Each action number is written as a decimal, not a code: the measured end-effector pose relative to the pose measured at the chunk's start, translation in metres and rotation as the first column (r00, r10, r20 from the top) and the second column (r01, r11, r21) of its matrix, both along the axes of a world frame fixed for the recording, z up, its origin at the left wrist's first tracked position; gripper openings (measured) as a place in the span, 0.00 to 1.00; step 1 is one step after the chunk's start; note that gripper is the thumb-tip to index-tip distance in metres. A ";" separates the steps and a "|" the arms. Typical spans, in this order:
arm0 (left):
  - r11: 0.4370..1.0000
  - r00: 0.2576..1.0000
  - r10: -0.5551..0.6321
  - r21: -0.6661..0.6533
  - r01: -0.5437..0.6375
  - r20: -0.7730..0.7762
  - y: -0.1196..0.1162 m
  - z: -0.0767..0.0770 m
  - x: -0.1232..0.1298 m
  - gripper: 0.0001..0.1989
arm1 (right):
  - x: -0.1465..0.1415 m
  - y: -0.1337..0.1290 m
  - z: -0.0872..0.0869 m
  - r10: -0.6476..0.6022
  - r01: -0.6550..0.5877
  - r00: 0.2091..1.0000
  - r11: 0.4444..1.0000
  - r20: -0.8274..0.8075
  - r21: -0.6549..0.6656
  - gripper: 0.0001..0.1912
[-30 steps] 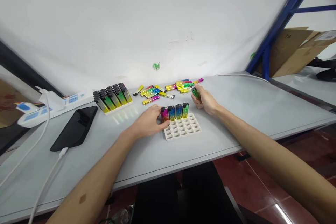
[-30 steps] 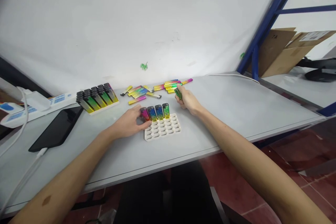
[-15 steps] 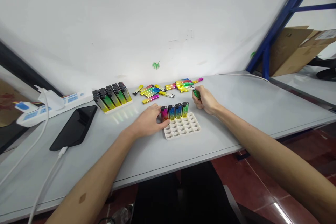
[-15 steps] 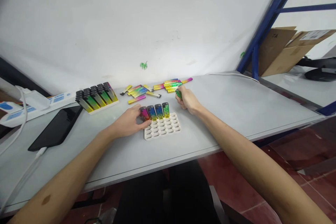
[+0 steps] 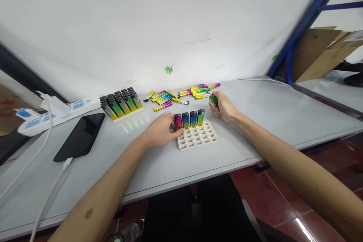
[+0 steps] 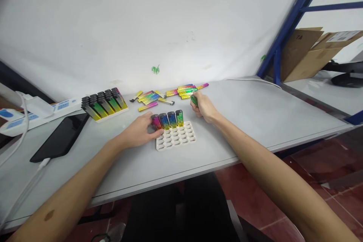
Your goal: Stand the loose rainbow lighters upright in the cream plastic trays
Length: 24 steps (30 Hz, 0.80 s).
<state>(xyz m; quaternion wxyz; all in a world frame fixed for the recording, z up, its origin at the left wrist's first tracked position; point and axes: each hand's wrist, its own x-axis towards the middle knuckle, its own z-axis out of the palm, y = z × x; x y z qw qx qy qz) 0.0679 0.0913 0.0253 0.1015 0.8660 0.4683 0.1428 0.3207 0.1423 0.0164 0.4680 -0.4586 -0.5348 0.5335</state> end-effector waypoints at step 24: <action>0.999 0.999 -0.037 -0.008 0.037 -0.001 0.002 0.000 -0.001 0.14 | 0.017 -0.006 0.008 0.370 -0.393 0.908 0.915 0.196 0.094 0.13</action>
